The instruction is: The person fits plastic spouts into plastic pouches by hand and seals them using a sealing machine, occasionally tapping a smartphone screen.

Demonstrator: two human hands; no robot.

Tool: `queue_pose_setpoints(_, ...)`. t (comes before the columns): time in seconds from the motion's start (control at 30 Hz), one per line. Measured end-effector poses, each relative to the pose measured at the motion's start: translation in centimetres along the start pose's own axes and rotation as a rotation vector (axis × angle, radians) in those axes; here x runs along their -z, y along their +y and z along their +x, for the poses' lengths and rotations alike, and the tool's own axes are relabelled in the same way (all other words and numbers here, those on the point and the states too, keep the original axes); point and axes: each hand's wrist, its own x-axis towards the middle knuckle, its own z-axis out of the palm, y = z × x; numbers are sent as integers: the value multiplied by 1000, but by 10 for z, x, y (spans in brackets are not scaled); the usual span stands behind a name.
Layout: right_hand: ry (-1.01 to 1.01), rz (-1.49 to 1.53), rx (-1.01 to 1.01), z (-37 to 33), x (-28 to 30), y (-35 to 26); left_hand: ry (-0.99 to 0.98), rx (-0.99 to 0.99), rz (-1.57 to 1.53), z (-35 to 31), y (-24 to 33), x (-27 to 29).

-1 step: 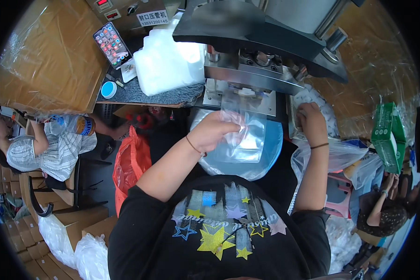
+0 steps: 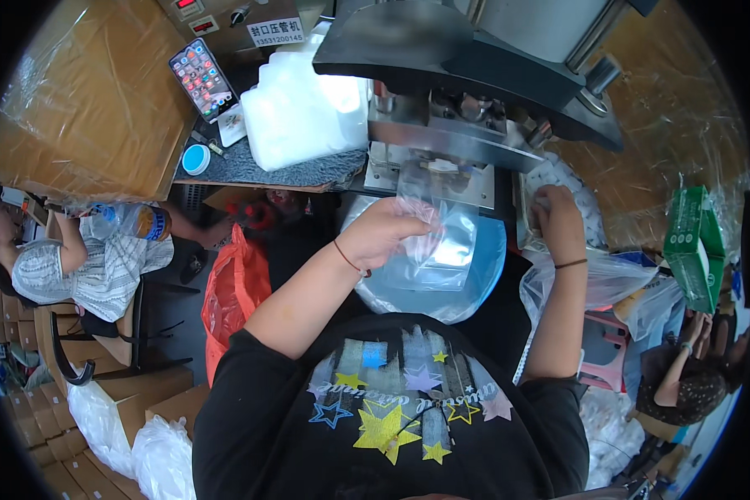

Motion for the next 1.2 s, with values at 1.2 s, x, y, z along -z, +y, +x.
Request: queue_pose_setpoints(1.2, -302, 566, 347, -11, 49, -115, -152, 29, 174, -53, -39, -26)
